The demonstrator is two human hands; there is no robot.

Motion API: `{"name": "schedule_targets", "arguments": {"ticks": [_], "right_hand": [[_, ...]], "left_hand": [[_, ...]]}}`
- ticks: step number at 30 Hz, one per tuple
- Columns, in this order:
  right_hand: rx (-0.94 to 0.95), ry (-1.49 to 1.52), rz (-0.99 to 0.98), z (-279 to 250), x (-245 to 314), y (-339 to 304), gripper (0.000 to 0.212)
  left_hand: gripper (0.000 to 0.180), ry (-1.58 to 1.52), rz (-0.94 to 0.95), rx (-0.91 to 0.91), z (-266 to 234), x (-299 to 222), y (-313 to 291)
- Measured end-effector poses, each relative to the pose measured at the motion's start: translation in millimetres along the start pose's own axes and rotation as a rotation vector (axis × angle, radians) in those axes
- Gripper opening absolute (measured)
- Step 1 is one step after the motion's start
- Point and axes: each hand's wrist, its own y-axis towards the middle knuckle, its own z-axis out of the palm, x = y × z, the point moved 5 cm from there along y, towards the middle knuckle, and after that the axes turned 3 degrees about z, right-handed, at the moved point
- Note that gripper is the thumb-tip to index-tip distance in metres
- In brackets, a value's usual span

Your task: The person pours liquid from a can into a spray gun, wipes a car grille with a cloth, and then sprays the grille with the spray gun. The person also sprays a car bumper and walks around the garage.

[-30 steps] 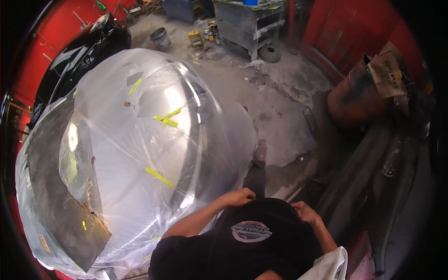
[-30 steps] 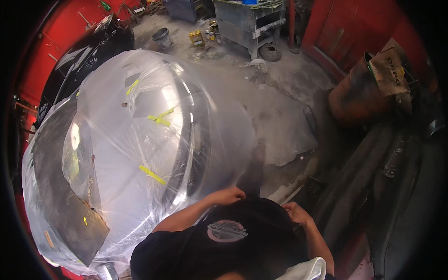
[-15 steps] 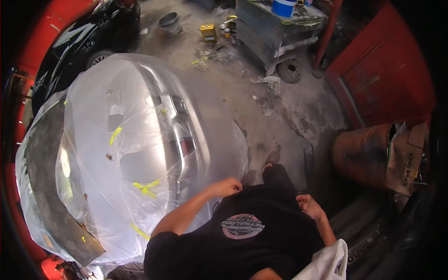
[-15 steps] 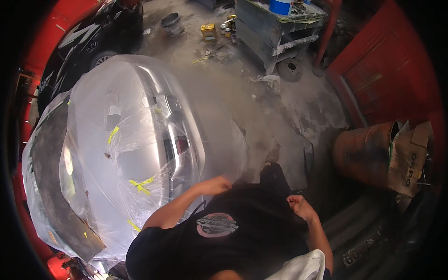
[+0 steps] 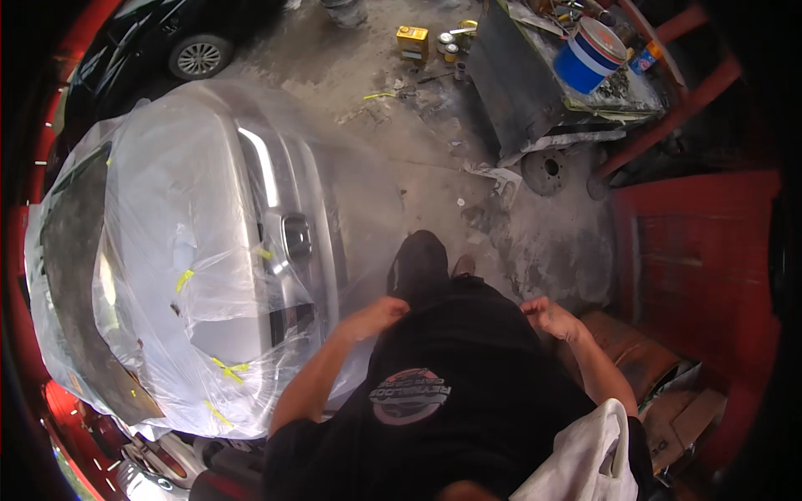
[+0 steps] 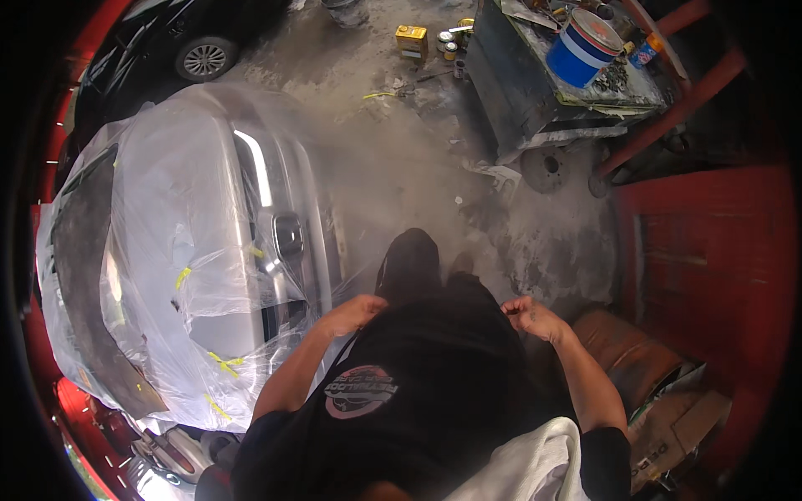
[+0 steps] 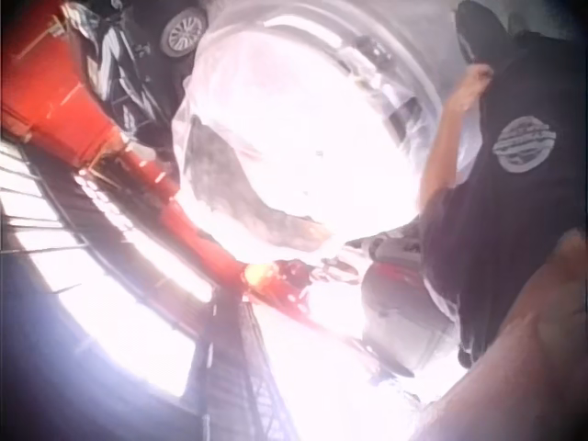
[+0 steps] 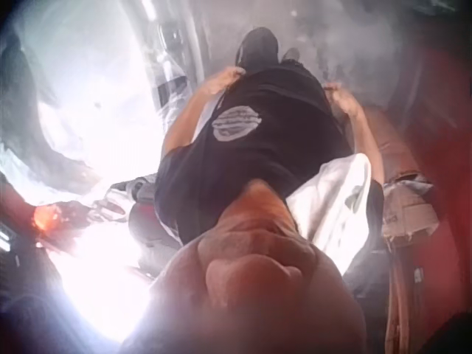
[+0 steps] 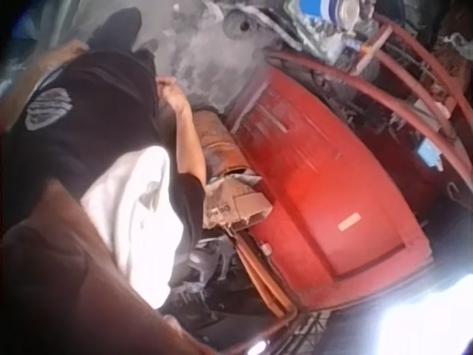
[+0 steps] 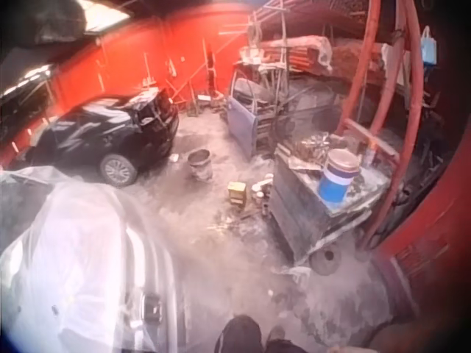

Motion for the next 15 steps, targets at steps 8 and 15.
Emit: {"name": "schedule_targets", "arguments": {"ticks": [8, 15], "right_hand": [[-0.002, -0.041, 0.234, -105.3, 142.1, 96.5, 0.032], [-0.011, 0.115, 0.09, -123.1, 317.1, 187.4, 0.016]], "left_hand": [[0.01, -0.243, 0.079, 0.002, -124.9, -88.8, 115.8], [0.02, -0.452, 0.074, -0.051, -269.8, -212.7, 163.8]]}}
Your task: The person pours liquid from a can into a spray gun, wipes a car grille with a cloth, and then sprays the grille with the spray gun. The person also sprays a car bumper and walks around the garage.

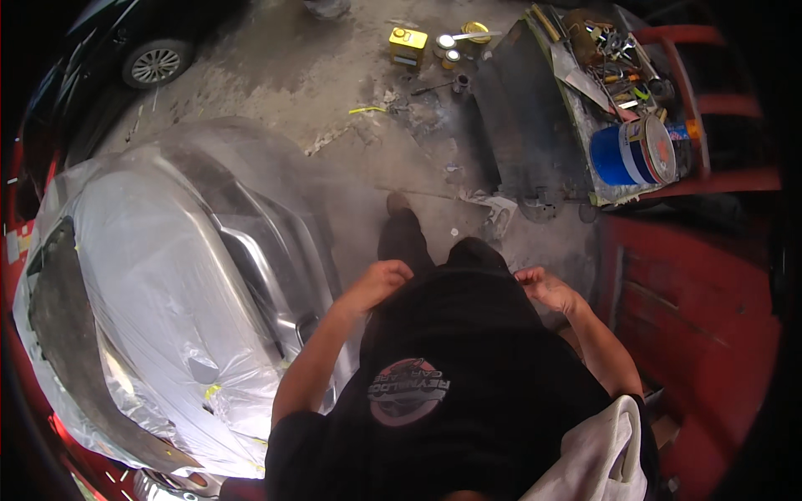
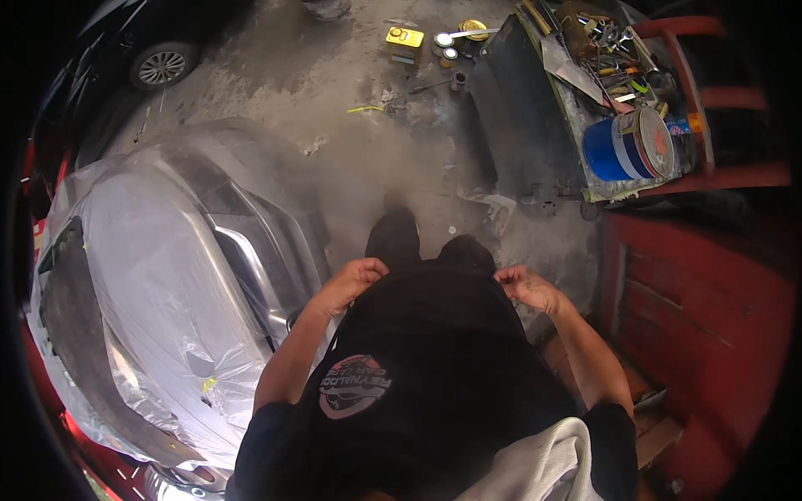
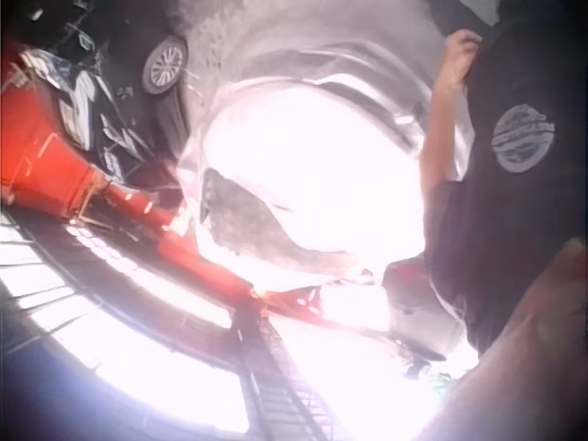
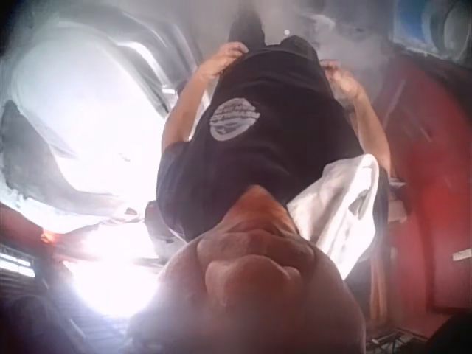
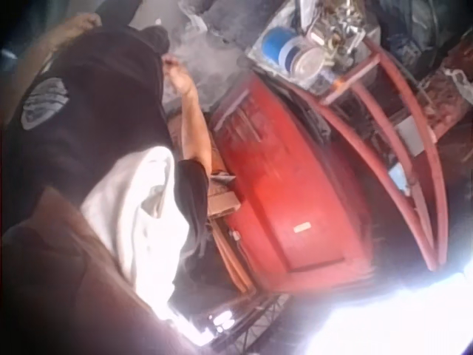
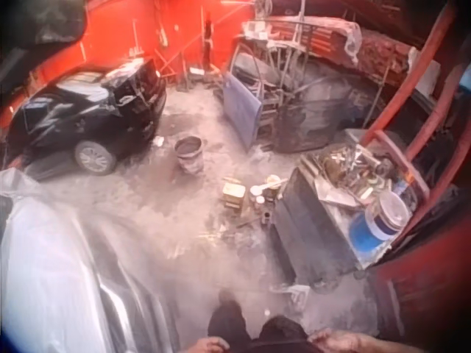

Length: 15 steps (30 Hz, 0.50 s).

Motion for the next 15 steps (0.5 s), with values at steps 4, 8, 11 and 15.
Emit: {"name": "schedule_targets", "arguments": {"ticks": [4, 8, 11, 15], "right_hand": [[0.008, 0.012, -0.026, 2.1, 70.5, 24.3, 0.011], [0.019, 0.047, 0.123, -7.6, 136.1, 66.6, 0.012], [0.066, 0.053, 0.109, -22.8, 192.5, 105.6, 0.014], [0.195, 0.021, 0.054, -52.7, 280.9, 157.0, 0.015]], "left_hand": [[0.02, -0.104, -0.034, 0.006, -22.9, -71.2, 16.2], [0.019, -0.202, -0.033, 0.003, -47.5, -129.1, 48.5], [0.019, -0.197, -0.025, -0.028, -69.6, -177.3, 78.1], [0.015, -0.11, -0.017, -0.109, -91.1, -262.1, 112.6]]}}
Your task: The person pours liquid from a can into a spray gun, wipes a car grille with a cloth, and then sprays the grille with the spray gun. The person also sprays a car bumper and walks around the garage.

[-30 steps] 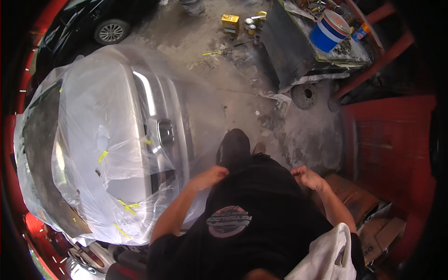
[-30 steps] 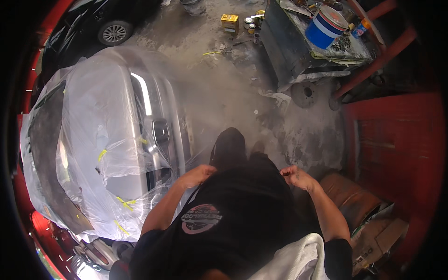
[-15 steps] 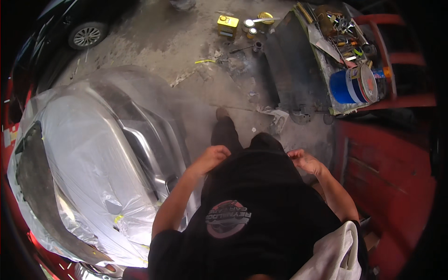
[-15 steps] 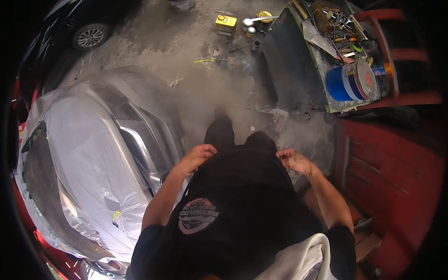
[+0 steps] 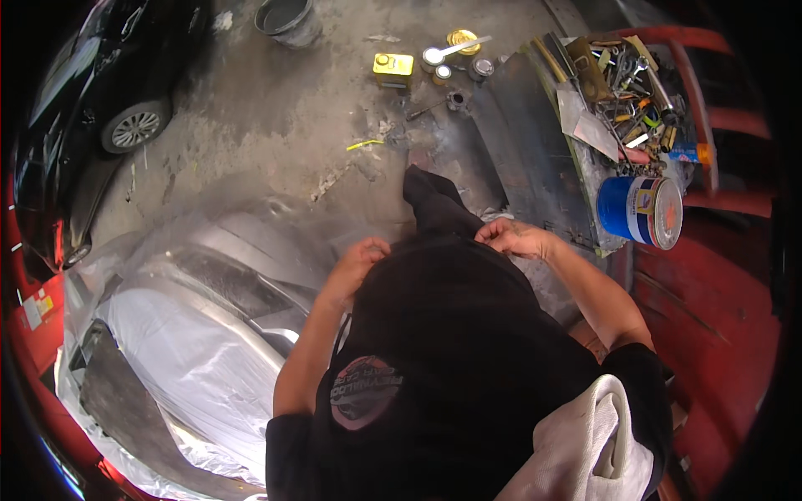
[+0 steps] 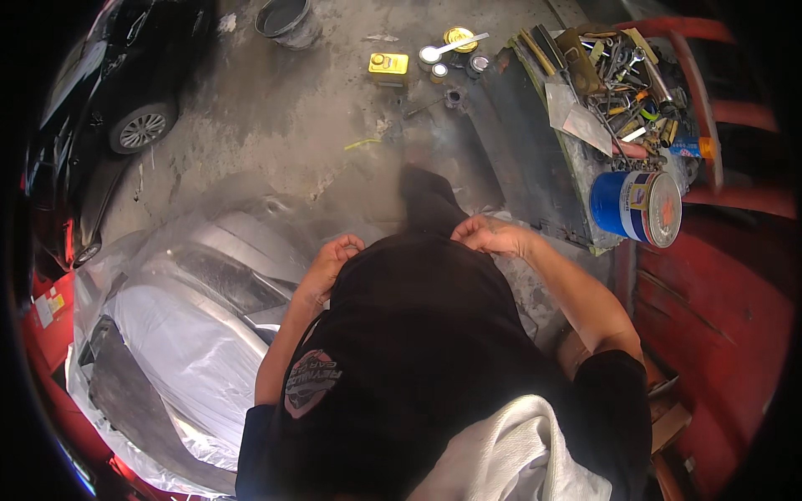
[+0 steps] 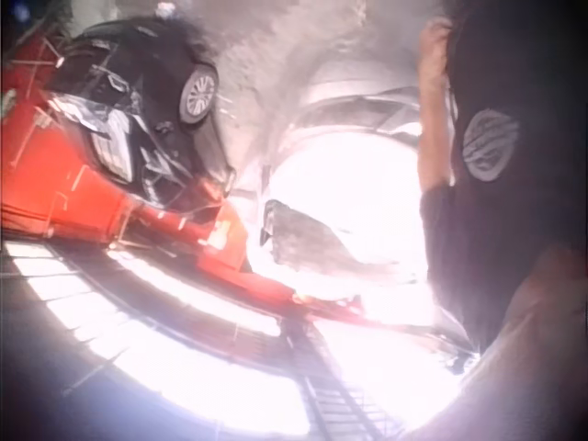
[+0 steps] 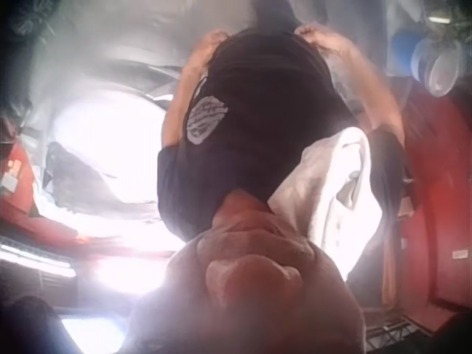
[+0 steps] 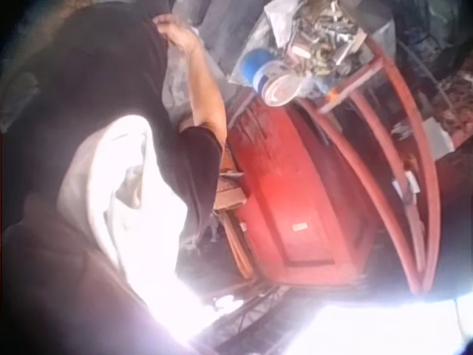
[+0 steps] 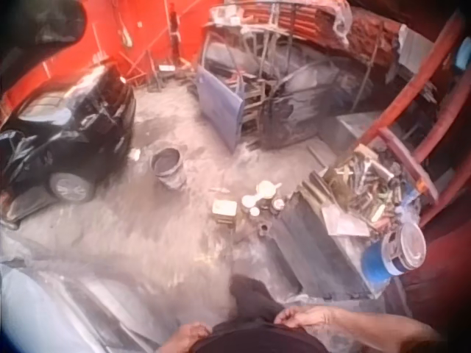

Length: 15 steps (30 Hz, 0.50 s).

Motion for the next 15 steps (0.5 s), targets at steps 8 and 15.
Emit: {"name": "schedule_targets", "arguments": {"ticks": [8, 15], "right_hand": [[0.24, -0.077, 0.08, -55.2, 127.2, 42.5, 0.014], [0.197, -0.107, -0.009, -76.7, 197.1, 47.6, 0.014]], "left_hand": [[0.023, 0.136, 0.128, -0.021, -17.5, -102.6, 52.2], [0.024, 0.233, 0.136, 0.069, -35.0, -184.9, 103.4]]}}
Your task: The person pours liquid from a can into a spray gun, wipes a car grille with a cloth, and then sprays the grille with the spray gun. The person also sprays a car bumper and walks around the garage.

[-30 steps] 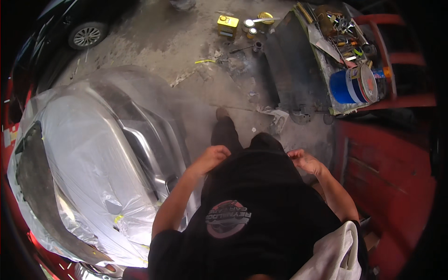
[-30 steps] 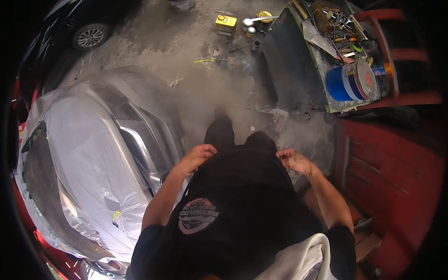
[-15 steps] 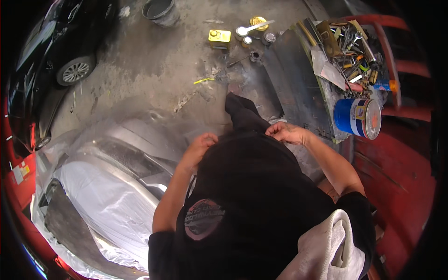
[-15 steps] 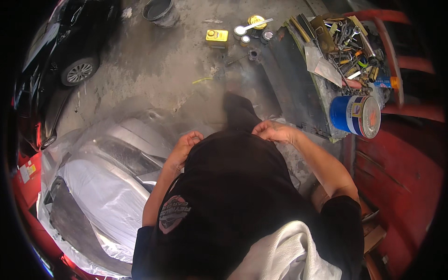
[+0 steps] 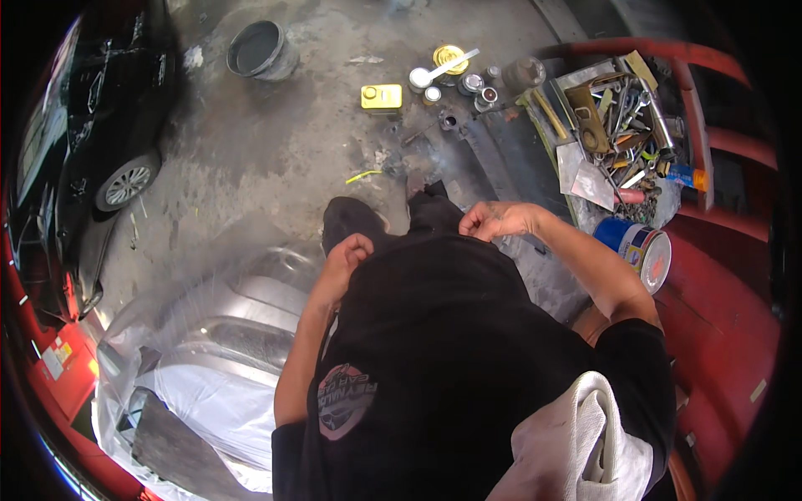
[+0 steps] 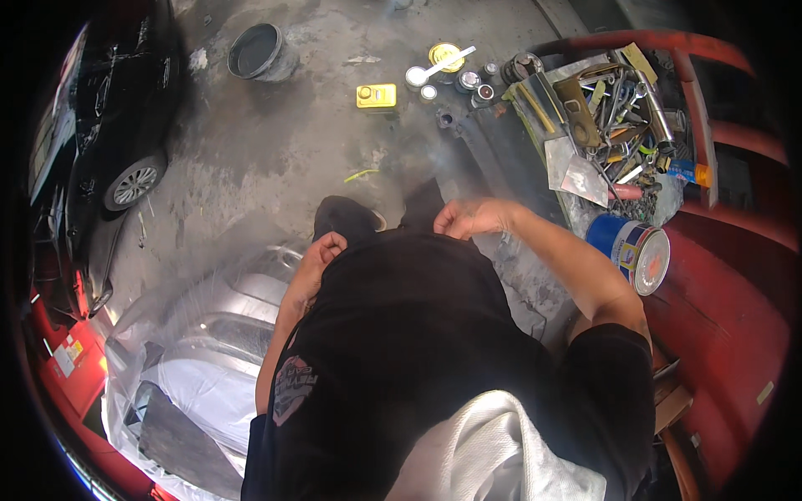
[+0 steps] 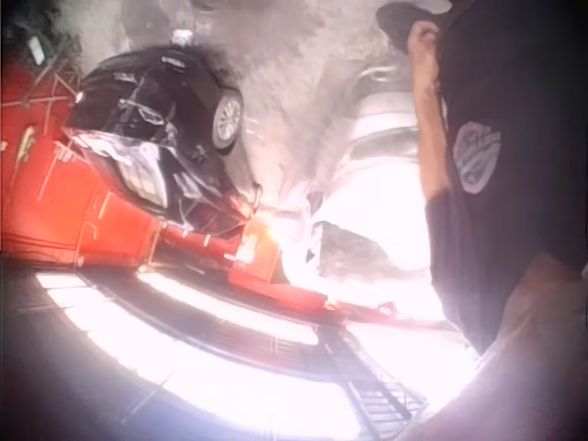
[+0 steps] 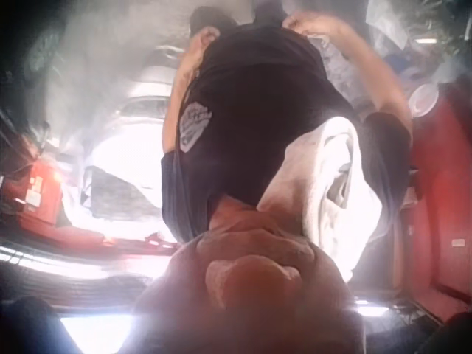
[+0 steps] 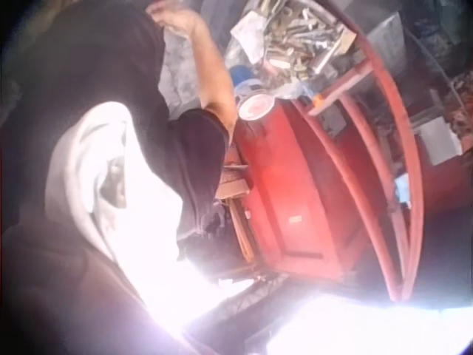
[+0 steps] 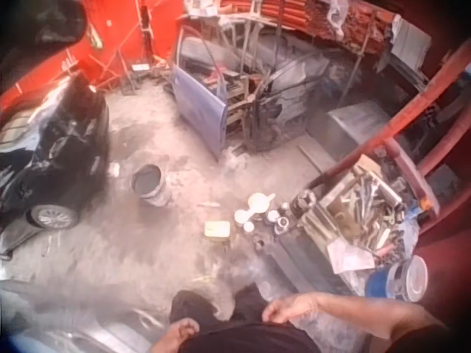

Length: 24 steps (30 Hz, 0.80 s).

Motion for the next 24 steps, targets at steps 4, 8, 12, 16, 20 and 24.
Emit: {"name": "schedule_targets", "arguments": {"ticks": [4, 8, 12, 16, 20, 24], "right_hand": [[-0.196, -0.152, -0.026, -14.3, 32.1, 2.0, 0.015], [-0.319, -0.144, -0.065, -12.6, 69.7, 18.2, 0.016], [-0.363, 0.02, -0.181, -2.3, 117.5, 55.4, 0.016], [-0.436, 0.194, -0.177, 27.3, 161.5, 105.7, 0.018], [-0.495, 0.28, -0.117, 51.3, 195.9, 128.2, 0.017], [-0.603, 0.452, -0.155, 75.5, 208.9, 140.4, 0.017]], "left_hand": [[0.01, 0.102, -0.157, 0.084, -13.1, -74.1, 38.5], [0.021, 0.392, -0.166, 0.224, -61.7, -123.4, 84.4], [0.023, 0.407, -0.219, 0.38, -125.2, -170.2, 125.1], [0.021, 0.618, -0.315, 0.528, -183.9, -234.2, 139.7], [0.02, 0.557, -0.486, 0.574, -250.2, -267.4, 137.3], [0.023, 0.534, -0.526, 0.589, -302.9, -278.1, 145.4]]}}
